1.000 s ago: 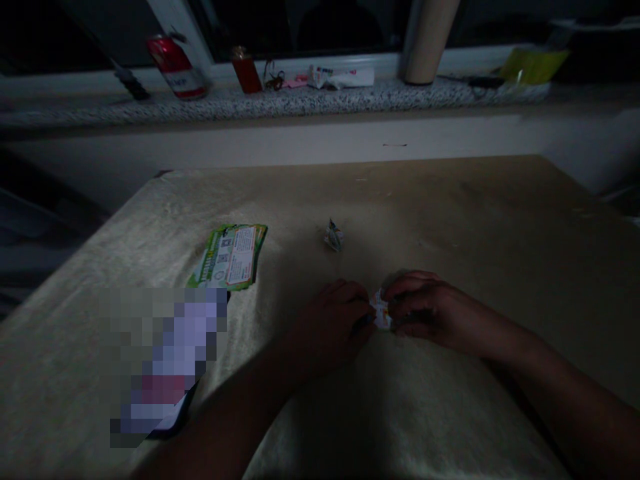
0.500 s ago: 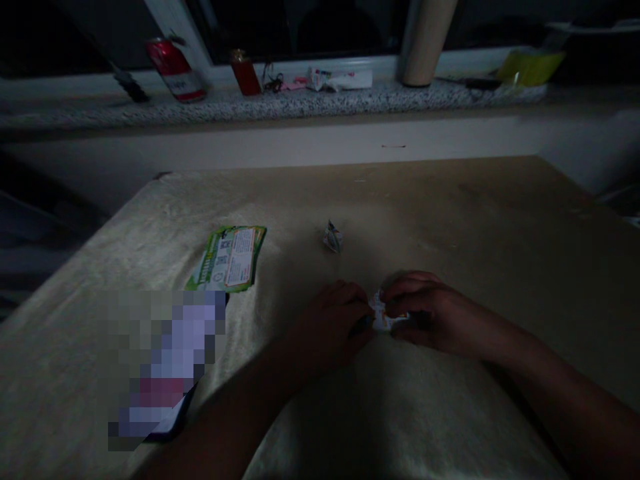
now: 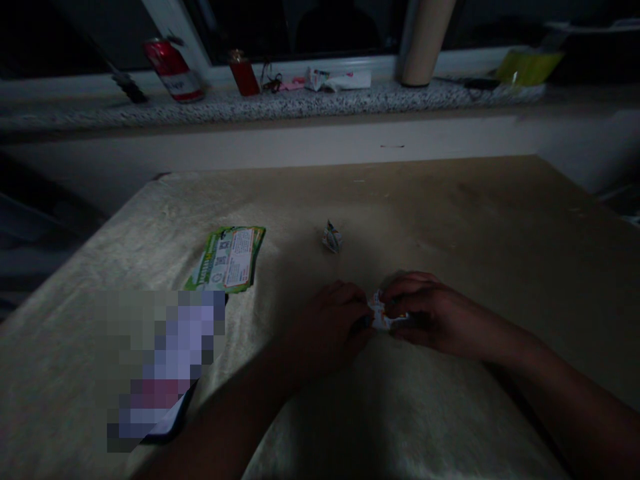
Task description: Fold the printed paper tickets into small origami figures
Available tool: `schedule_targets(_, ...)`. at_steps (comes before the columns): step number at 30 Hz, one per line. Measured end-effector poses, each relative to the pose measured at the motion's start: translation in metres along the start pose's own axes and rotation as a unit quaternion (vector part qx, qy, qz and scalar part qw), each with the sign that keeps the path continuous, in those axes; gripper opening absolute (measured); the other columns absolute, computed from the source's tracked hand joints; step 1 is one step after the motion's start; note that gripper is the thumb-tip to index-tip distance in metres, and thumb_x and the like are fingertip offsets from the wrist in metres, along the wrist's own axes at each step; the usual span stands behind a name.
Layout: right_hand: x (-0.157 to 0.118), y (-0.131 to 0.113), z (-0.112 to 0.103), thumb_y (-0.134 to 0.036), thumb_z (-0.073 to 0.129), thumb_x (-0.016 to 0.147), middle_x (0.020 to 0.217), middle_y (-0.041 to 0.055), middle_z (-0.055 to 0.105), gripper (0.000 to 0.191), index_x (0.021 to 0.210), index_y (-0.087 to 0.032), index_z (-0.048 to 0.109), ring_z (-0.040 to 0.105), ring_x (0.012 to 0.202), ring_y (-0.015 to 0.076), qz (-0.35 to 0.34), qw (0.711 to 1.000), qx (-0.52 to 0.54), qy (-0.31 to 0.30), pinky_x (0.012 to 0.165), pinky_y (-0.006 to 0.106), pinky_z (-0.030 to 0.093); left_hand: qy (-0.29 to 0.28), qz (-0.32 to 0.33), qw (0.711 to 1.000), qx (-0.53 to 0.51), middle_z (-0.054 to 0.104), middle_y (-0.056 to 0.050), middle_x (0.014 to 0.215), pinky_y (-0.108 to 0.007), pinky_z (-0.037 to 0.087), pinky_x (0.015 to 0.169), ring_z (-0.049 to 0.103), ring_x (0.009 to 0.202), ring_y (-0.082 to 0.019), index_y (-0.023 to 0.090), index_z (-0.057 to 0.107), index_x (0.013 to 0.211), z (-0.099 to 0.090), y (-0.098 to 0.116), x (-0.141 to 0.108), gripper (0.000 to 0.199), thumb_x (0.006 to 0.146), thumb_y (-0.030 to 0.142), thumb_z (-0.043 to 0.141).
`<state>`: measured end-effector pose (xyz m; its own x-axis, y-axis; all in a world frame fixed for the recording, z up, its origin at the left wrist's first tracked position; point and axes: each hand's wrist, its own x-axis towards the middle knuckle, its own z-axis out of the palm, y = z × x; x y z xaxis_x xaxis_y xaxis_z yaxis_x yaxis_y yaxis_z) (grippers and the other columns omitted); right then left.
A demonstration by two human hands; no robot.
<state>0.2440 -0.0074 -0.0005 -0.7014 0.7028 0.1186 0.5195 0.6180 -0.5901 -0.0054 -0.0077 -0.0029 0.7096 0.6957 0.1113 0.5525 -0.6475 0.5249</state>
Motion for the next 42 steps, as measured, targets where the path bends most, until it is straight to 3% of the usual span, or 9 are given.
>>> schedule_targets(25, 0.0008, -0.0017, -0.0016, -0.025, 0.074, 0.089, 0.114, 0.0045, 0.072, 0.015, 0.104, -0.027, 0.077, 0.063, 0.113, 0.0227, 0.008, 1.0, 0.009, -0.006, 0.102, 0.042, 0.045, 0.014, -0.006, 1.0, -0.023, 0.066, -0.005, 0.107, -0.037, 0.047, 0.098, 0.059, 0.105, -0.022, 0.019, 0.072, 0.097, 0.0053, -0.0046, 0.0001, 0.011, 0.088, 0.024, 0.073)
schedule_targets(42, 0.002, -0.0055, -0.0029, -0.023, 0.074, 0.09, 0.112, 0.0036, 0.072, 0.015, 0.104, -0.026, 0.077, 0.064, 0.111, 0.0208, 0.014, 1.0, 0.014, -0.006, 0.102, 0.04, 0.044, 0.015, -0.004, 1.0, -0.011, 0.066, -0.006, 0.105, -0.036, 0.047, 0.096, 0.058, 0.102, -0.022, 0.016, 0.072, 0.096, 0.0029, -0.001, 0.0009, 0.007, 0.092, 0.021, 0.068)
